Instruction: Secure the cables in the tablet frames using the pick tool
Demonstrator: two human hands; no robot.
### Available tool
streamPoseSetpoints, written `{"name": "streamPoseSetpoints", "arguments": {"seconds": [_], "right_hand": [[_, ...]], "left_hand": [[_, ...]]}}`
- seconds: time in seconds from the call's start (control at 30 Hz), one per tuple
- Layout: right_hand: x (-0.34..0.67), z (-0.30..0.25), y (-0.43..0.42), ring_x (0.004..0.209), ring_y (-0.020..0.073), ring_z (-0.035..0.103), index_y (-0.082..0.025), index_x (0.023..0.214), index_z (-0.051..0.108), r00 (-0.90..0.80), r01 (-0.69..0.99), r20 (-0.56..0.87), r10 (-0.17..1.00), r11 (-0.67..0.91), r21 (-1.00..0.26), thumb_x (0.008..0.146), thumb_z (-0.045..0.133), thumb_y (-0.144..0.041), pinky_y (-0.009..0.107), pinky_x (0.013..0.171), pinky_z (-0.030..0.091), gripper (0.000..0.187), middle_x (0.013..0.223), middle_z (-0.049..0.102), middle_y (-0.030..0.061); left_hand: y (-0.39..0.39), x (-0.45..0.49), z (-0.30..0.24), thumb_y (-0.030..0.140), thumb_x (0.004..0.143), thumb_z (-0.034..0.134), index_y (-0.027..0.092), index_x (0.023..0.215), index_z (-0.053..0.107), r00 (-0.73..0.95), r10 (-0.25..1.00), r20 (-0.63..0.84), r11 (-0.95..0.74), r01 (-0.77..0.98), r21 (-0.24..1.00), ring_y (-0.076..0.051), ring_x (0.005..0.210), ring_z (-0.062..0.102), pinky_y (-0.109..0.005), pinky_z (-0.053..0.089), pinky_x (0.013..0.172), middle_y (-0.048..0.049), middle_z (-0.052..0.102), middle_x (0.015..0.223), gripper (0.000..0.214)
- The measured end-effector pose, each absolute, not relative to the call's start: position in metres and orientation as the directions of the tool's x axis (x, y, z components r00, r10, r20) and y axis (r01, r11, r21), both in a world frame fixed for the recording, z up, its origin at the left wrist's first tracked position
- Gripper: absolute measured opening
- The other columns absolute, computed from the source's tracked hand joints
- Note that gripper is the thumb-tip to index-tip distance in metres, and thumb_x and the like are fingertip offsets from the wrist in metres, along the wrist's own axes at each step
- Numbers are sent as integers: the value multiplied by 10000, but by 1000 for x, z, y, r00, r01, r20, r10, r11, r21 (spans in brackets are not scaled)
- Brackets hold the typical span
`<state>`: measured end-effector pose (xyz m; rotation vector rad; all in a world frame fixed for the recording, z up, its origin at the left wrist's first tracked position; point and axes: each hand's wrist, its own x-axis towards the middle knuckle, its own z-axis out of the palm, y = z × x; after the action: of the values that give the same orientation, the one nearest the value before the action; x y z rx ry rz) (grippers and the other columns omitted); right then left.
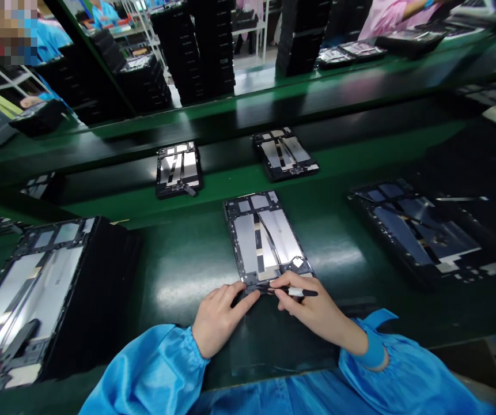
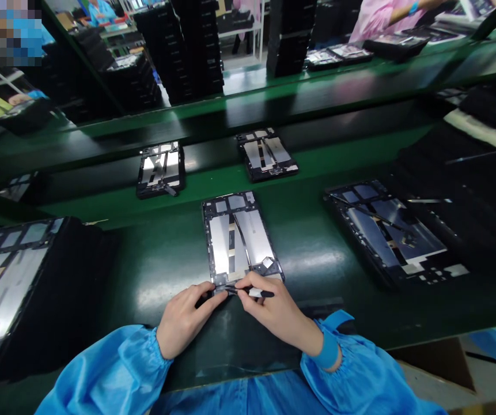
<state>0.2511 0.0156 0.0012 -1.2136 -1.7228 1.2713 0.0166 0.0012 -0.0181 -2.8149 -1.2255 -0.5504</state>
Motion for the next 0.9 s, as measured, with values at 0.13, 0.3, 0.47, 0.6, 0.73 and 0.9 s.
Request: {"name": "streamPoseSetpoints", "arguments": {"seconds": [0.13, 0.3, 0.47, 0.6, 0.73, 0.9], "right_hand": [[256, 1, 17, 574, 138, 640, -198, 870, 652, -303, 332, 47, 952, 151, -931, 907, 532, -228, 226, 499, 517, 130, 743, 683, 14], [269, -2, 18, 455, 121, 572, -187, 831, 658, -227, 352, 24, 974, 105, -930, 896, 535, -249, 223, 426, 475, 153, 598, 632, -15], [267, 0, 15, 530, 133, 645, -186, 976, 699, -307, 285, 0, 952, 92, -954, 930, 536, -262, 232, 491, 532, 186, 709, 708, 19], [258, 3, 14, 738, 167, 715, -189, 1027, 699, -424, 214, 90, 901, 196, -957, 934, 540, -228, 273, 669, 594, 189, 935, 745, 60], [254, 5, 16, 867, 188, 706, -201, 1025, 680, -490, 225, 137, 861, 277, -934, 938, 520, -199, 291, 745, 587, 182, 980, 735, 59], [258, 5, 13, 818, 177, 698, -205, 1044, 662, -501, 245, 36, 865, 181, -953, 948, 533, -256, 273, 700, 579, 169, 997, 709, 63]], "left_hand": [[1, 16, -18, 166, 1003, 396, 253, 1253, 582, 636, 705, 314, -693, 712, 113, -175, 863, 602, -291, 518, 714, -76, 606, 1105, 323], [1, 16, -20, 166, 1000, 406, 262, 1257, 580, 637, 705, 311, -692, 714, 107, -177, 849, 602, -296, 518, 699, -75, 606, 1113, 325], [2, 12, -21, 154, 989, 448, 246, 1248, 584, 646, 666, 372, -722, 684, 105, -168, 865, 616, -282, 515, 717, -76, 623, 1131, 306], [1, 9, -20, 145, 980, 478, 218, 1228, 594, 647, 644, 409, -742, 659, 124, -176, 897, 628, -288, 517, 738, -84, 640, 1126, 284], [4, 10, -20, 157, 980, 487, 219, 1202, 613, 636, 649, 418, -736, 663, 133, -171, 890, 630, -283, 514, 736, -81, 650, 1104, 263], [1, 12, -18, 142, 962, 522, 199, 1190, 622, 623, 644, 443, -740, 654, 156, -182, 931, 615, -294, 493, 759, -87, 656, 1104, 255]]}}
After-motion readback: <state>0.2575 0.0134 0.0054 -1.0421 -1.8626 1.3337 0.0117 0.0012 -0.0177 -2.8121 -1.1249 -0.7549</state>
